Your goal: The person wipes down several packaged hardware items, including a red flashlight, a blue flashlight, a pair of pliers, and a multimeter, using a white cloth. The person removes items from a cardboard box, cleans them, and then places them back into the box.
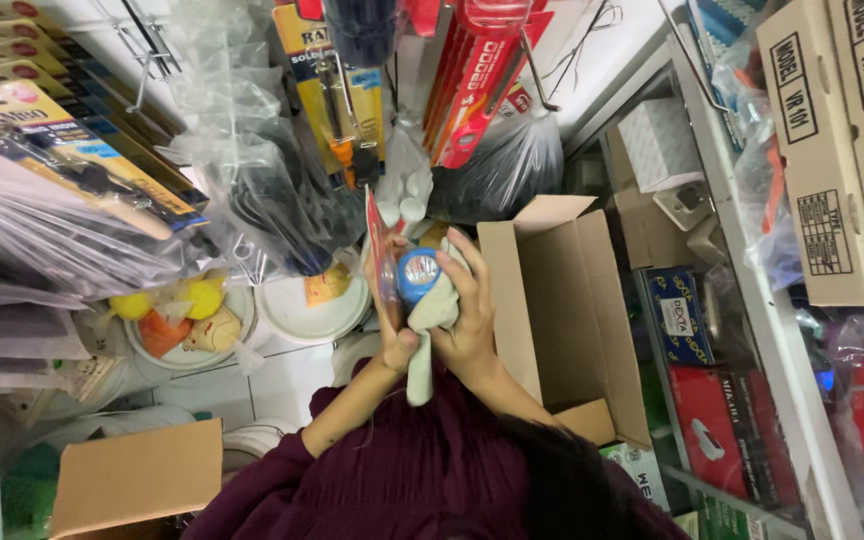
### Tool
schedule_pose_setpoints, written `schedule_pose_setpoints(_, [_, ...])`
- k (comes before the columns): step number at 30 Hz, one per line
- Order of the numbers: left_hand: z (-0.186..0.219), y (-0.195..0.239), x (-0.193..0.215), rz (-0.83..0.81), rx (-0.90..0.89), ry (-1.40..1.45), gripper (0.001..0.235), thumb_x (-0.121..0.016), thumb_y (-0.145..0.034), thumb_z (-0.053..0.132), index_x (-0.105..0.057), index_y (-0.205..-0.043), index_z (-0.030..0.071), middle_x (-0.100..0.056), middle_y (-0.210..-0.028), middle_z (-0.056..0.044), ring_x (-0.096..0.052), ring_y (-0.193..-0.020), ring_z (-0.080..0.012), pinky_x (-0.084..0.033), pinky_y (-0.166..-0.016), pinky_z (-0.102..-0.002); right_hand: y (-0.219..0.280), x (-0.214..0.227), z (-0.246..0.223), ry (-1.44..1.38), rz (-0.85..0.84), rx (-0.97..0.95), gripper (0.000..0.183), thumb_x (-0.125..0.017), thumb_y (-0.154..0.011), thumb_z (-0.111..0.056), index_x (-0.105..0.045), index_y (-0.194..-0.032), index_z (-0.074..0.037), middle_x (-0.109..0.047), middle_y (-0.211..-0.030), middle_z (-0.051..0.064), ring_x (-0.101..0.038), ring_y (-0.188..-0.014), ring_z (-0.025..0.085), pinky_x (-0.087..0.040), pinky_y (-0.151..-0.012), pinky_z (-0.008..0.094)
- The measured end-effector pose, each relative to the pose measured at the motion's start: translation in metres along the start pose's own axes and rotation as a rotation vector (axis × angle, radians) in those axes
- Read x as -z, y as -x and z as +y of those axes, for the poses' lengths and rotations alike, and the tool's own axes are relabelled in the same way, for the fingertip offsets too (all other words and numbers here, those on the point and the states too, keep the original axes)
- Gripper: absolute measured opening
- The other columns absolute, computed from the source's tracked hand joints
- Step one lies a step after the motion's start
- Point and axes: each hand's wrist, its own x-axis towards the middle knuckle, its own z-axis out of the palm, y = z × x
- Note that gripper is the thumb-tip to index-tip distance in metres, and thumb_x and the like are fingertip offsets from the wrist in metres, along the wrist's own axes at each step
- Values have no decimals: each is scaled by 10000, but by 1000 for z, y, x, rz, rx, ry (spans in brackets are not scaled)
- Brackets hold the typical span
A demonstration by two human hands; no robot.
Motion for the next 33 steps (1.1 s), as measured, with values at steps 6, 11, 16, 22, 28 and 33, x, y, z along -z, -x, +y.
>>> schedule_pose_setpoints(6, [5,-2,2,-26,-206,-144,1239,-545,-796,890,-183,-1629,48,-322,-1533,-171,-400,-1371,-272,-343,-1163,-407,21,-10,25,-34,154,178,568,-738,-980,-329,-459,-1416,-95,-446,-1521,280,-554,-1378,462,-521,-1133,529])
schedule_pose_setpoints(11, [8,-4,-3,-13,-308,-79,1236,-586,-718,882,-300,-1585,49,-369,-1492,-160,-429,-1262,-256,-376,-1079,-396,46,-14,37,-39,323,294,509,-677,-1014,-365,-449,-1382,-96,-475,-1423,267,-627,-1243,378,-590,-1014,478])
schedule_pose_setpoints(16, [19,-6,-11,23,-170,-22,1230,-591,-804,876,-184,-1595,26,-345,-1504,-161,-445,-1336,-271,-393,-1172,-416,49,11,48,42,311,19,236,-677,-1045,-194,-618,-1245,-83,-664,-1135,176,-687,-1021,327,-572,-913,447])
schedule_pose_setpoints(22, [36,-15,-15,282,102,752,1020,-628,-866,721,-316,-1543,25,-458,-1496,-163,-565,-1276,-250,-485,-1082,-406,-14,67,37,-941,737,-695,291,-568,-962,-161,-536,-1238,-73,-646,-1061,118,-664,-887,228,-573,-791,376])
schedule_pose_setpoints(28, [45,-18,-13,165,229,938,913,-498,-1011,711,-378,-1565,-6,-502,-1514,-220,-601,-1225,-313,-526,-1017,-448,32,-18,-2,-443,508,-41,408,-555,-1089,-452,-577,-1166,-53,-619,-1294,295,-657,-1141,378,-553,-1000,470])
schedule_pose_setpoints(33, [41,-18,-1,165,448,1012,895,-450,-975,696,-357,-1548,15,-503,-1496,-208,-578,-1290,-323,-509,-1055,-482,51,5,47,-176,193,340,752,-347,-1024,-706,-570,-1244,-23,-611,-1232,265,-646,-1100,356,-544,-1004,461])
